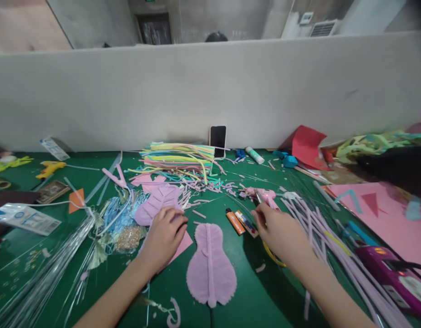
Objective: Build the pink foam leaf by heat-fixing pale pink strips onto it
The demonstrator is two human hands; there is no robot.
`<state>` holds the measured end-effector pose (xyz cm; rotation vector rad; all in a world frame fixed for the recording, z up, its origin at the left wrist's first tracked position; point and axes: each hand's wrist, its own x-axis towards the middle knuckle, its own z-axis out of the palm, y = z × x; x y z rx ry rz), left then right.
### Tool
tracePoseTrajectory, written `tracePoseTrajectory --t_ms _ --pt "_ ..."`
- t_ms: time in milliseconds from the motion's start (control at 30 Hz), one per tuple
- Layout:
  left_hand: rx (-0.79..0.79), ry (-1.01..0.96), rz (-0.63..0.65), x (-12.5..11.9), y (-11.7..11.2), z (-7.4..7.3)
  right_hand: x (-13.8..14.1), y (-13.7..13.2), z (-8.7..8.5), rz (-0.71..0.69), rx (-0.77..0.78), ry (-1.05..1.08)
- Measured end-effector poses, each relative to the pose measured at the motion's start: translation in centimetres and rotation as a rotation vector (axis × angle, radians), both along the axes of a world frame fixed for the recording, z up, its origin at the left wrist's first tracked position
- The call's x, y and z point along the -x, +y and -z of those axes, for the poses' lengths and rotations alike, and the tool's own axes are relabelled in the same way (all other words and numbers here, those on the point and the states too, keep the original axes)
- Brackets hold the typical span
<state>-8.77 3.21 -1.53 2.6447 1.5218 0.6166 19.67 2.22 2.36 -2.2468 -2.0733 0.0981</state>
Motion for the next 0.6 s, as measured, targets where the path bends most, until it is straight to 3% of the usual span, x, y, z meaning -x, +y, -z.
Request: tracePoseTrajectory --t_ms 167,333,467,600 --pt "-0.015 0.142 -0.054 0.3 1.5 -2.5 0.4 -0.1 1.2 -0.073 -0.228 0.176" --pt "0.032 0.277 -0.173 0.9 7.0 -4.5 0.6 0.0 3.2 -0.131 -0.337 0.327" --pt "0.110 0.336 -0.217 0.6 12.0 -4.0 0.5 -0.1 3.8 -0.136 -0.311 0.404" --pt "0.150 0.358 -0.224 -0.4 14.5 -2.6 0.3 -0.3 3.9 -0.126 -0.286 0.453"
